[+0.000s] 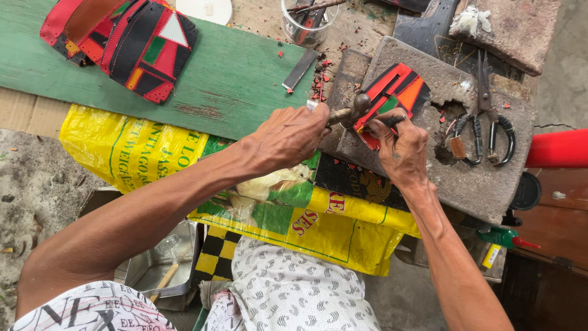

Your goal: The person uses a hammer and a metal punch to create holes along the edges of a colorful patterned leather pouch. They repeatedly position the punch and strike it with the hammer, then inspect the pouch and trim edges with shears.

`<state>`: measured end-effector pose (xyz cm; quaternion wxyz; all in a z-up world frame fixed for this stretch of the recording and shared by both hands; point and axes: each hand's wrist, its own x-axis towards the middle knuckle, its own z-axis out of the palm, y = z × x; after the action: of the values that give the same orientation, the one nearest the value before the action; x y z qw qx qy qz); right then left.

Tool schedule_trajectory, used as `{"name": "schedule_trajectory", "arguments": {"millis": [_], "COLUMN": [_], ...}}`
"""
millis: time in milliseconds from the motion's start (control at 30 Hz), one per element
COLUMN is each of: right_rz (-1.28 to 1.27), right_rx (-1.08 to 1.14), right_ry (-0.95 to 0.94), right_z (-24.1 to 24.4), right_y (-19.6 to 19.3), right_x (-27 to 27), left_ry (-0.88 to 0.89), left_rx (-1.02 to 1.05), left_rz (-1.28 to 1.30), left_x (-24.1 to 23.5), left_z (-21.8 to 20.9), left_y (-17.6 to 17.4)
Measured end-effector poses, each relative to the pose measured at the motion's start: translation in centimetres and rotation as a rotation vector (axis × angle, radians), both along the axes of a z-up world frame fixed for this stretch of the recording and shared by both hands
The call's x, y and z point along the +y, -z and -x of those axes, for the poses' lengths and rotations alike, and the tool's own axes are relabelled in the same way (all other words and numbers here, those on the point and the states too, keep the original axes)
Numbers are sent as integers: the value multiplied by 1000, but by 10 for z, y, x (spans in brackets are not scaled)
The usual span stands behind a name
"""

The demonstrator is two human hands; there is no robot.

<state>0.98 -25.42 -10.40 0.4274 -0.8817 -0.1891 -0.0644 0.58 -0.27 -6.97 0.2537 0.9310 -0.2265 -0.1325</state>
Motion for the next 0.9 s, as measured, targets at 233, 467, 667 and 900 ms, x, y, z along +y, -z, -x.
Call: {"name": "schedule_trajectory", "arguments": {"millis": [233, 467, 667, 900], "right_rz": [98, 74, 64, 65], "right_rx": [-20, -8, -21, -60], "right_ry": [6, 9, -4, -65], "right_z": [1, 4, -1, -5], "right_y": [-1, -1, 4, 16], "right_x": [4, 1, 0, -5], "left_ry": [-20, -26, -55, 10], "left_rx": [-10, 68, 39, -147], "left_rz": [16, 12, 136, 303], "left_x": [0, 1, 1, -8], "left_z": [0, -3, -16, -10], "left_y": [1, -7, -36, -67]}}
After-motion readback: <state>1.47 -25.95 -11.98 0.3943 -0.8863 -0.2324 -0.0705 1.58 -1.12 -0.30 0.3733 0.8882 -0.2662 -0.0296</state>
